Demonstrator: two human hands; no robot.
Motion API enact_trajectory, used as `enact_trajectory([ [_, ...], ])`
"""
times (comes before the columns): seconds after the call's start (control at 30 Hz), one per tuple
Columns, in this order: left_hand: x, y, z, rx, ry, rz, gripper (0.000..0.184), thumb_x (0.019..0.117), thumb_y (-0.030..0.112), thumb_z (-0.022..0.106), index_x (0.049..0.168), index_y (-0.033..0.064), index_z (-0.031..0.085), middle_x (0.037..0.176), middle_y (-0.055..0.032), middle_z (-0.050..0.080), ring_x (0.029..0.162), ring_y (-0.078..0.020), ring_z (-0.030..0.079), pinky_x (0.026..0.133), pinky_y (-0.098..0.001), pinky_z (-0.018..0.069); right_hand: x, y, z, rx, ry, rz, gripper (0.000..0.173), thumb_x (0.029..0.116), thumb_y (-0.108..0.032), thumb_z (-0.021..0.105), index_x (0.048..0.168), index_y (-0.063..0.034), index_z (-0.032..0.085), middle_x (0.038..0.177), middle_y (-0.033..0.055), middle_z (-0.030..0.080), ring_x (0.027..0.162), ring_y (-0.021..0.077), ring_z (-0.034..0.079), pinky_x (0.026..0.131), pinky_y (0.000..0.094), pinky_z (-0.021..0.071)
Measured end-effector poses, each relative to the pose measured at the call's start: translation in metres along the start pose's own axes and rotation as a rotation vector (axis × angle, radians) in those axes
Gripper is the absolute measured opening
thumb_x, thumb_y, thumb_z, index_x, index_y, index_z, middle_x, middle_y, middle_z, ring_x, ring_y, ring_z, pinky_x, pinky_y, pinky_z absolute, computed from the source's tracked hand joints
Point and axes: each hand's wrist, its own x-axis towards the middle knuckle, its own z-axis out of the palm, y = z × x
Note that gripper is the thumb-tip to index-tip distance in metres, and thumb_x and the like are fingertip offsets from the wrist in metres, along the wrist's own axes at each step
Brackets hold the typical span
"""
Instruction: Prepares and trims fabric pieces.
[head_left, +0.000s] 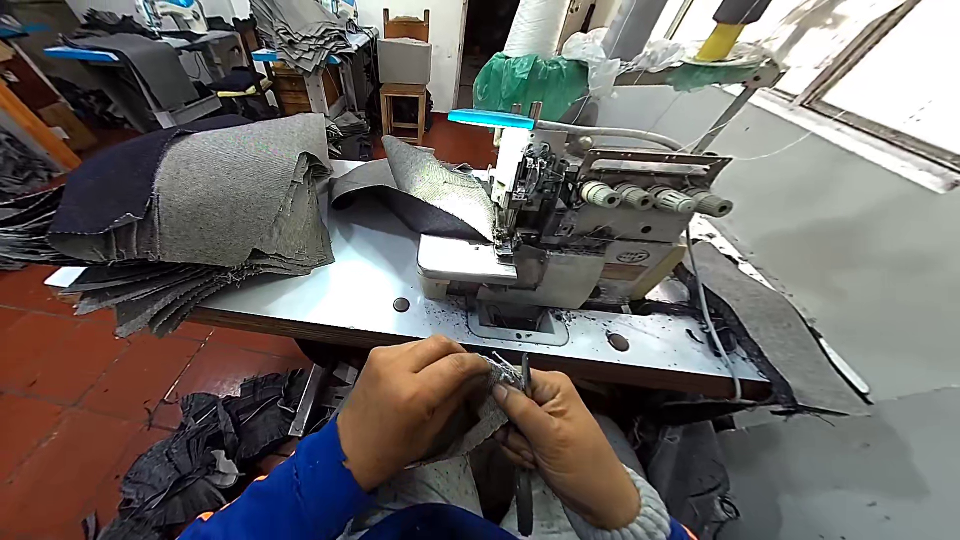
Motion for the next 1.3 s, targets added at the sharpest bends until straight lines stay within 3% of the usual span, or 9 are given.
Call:
enact_trajectory([
  [0.33,0.012,0.007,-0.006,0.279,-0.249,0.152,0.013,0.1010,0.011,0.059,0.096,0.0044,0.068,0.079,-0.0082,0.065,0.062,-0.0185,0.065,0.051,-0.0294,0.0520,-0.003,0.004,-0.005,-0.157,-0.025,0.003,0.022,0.0963,-0.009,0.053,0.079,-0.0172,0.064,0.057,-0.0127,0.051,0.042,-0.0039,0.043,0.038,0.0166,0.0357],
  [0.43,0.006,0.002,-0.009,0.094,-0.198,-0.027,0.012,0.0979,0.013,0.058,0.097,0.0028,0.066,0.081,-0.0079,0.064,0.062,-0.0140,0.061,0.053,-0.0263,0.0516,-0.003,0.003,-0.006,-0.089,-0.045,0.029,0.022,0.0982,-0.010,0.052,0.082,-0.0184,0.065,0.057,-0.0130,0.054,0.042,-0.0046,0.044,0.038,0.0159,0.0369],
  [0.53,-0.004,-0.002,-0.011,-0.081,-0.036,-0.131,0.014,0.0998,0.016,0.055,0.096,0.0032,0.061,0.081,-0.0033,0.059,0.067,-0.0035,0.055,0.060,-0.0156,0.0484,-0.004,0.003,-0.008,0.003,-0.044,0.055,0.025,0.0995,-0.010,0.051,0.082,-0.0179,0.066,0.056,-0.0117,0.055,0.041,-0.0044,0.044,0.037,0.0153,0.0365],
  [0.63,-0.007,0.002,-0.004,-0.155,0.000,-0.087,0.014,0.1003,0.013,0.062,0.102,0.0009,0.068,0.090,-0.0087,0.070,0.078,-0.0083,0.066,0.071,-0.0200,0.0559,-0.003,0.002,-0.007,0.008,-0.053,0.061,0.024,0.0999,-0.010,0.051,0.083,-0.0165,0.067,0.057,-0.0107,0.056,0.042,-0.0039,0.045,0.037,0.0150,0.0372],
  [0.73,-0.005,0.002,0.002,-0.021,-0.016,0.054,0.011,0.1006,0.009,0.064,0.105,0.0049,0.074,0.100,-0.0107,0.075,0.091,-0.0156,0.074,0.080,-0.0259,0.0603,-0.002,0.002,-0.003,-0.099,-0.038,0.016,0.022,0.0976,-0.010,0.052,0.081,-0.0175,0.064,0.056,-0.0129,0.052,0.042,-0.0044,0.043,0.038,0.0155,0.0360],
  [0.9,0.002,0.007,-0.003,0.160,-0.107,0.130,0.012,0.1020,0.010,0.061,0.102,0.0054,0.072,0.094,-0.0102,0.075,0.082,-0.0178,0.074,0.067,-0.0271,0.0587,-0.003,-0.003,-0.001,-0.358,-0.016,-0.052,0.020,0.0930,-0.011,0.055,0.075,-0.0171,0.062,0.057,-0.0130,0.049,0.045,-0.0036,0.044,0.041,0.0173,0.0367],
  [1.03,0.004,0.012,0.001,0.301,-0.132,0.162,0.012,0.1002,0.010,0.060,0.097,0.0032,0.070,0.086,-0.0110,0.071,0.067,-0.0204,0.069,0.053,-0.0299,0.0542,-0.003,-0.004,-0.003,-0.329,-0.049,0.030,0.021,0.0956,-0.013,0.054,0.077,-0.0180,0.062,0.057,-0.0126,0.051,0.044,-0.0028,0.044,0.040,0.0179,0.0371],
  [1.2,-0.003,0.006,0.000,0.009,-0.087,-0.138,0.013,0.0971,0.013,0.060,0.097,0.0020,0.066,0.082,-0.0082,0.065,0.066,-0.0116,0.062,0.059,-0.0239,0.0526,-0.002,-0.003,-0.004,-0.025,-0.047,0.125,0.023,0.0995,-0.011,0.051,0.081,-0.0176,0.064,0.055,-0.0117,0.053,0.041,-0.0033,0.044,0.037,0.0163,0.0370],
  [1.3,-0.012,0.000,-0.004,-0.248,-0.010,-0.305,0.018,0.1013,0.016,0.053,0.096,0.0007,0.062,0.080,-0.0043,0.061,0.068,-0.0055,0.058,0.062,-0.0200,0.0514,-0.003,-0.002,-0.007,0.107,-0.027,0.141,0.024,0.1004,-0.011,0.051,0.082,-0.0158,0.067,0.056,-0.0090,0.056,0.041,-0.0026,0.046,0.037,0.0157,0.0388],
])
